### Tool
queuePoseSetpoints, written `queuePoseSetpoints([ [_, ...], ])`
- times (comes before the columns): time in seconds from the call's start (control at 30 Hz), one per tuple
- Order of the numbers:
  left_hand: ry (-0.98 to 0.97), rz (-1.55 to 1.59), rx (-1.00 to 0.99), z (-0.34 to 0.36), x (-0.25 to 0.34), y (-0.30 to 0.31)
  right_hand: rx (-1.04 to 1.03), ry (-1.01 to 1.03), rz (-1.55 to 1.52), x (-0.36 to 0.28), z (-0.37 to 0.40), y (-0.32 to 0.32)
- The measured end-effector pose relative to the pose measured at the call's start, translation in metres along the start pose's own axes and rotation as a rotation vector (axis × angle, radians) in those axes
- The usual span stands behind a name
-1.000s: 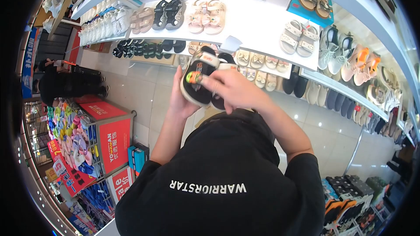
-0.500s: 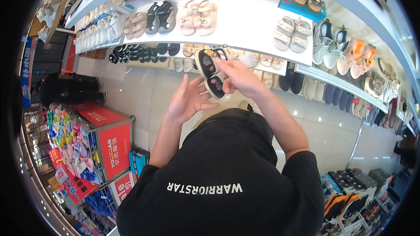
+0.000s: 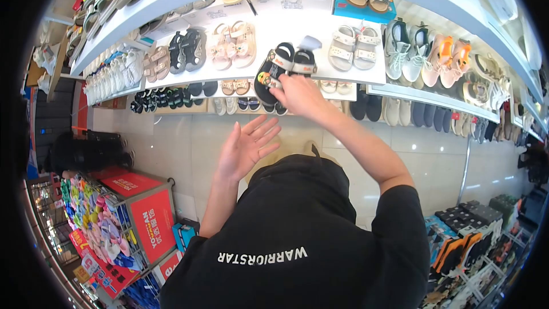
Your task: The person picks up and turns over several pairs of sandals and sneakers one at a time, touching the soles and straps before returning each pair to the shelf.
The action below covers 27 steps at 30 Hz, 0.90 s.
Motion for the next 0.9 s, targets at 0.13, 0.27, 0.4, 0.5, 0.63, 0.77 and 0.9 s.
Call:
queuePoseSetpoints([
  [0.13, 0.077, -0.033, -0.048, -0.007, 0.013, -0.003, 0.094, 0.031, 0.302, 0.032, -0.057, 0.016],
  [0.27, 0.119, -0.074, -0.152, -0.021, 0.031, -0.003, 0.016, -0.061, 0.433, 0.072, -0.100, 0.008],
  [0.4, 0.178, -0.123, -0.190, -0.041, 0.043, 0.001, -0.026, -0.089, 0.485, 0.088, -0.112, 0.010],
  [0.5, 0.242, -0.118, -0.276, -0.053, 0.045, 0.004, -0.014, -0.103, 0.558, 0.077, -0.099, 0.015],
  [0.63, 0.266, -0.162, -0.330, -0.076, 0.042, 0.013, 0.241, -0.140, 0.317, 0.068, -0.053, 0.048],
  [0.77, 0.284, -0.155, -0.423, -0.092, 0.040, 0.003, 0.355, -0.223, 0.462, 0.110, -0.001, 0.086],
  [0.9, 0.348, -0.128, -0.355, -0.106, 0.029, -0.018, 0.365, -0.431, 0.482, 0.147, 0.032, 0.125],
])
Point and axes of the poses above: each hand's wrist, its own z-axis away from the middle knuckle, its own y-axis out of the back of the hand, x = y × z, the point moved 10 cm from there along -z, towards the middle knuckle, and after that the axes turned 7 degrees about y, right-handed, at the moved point
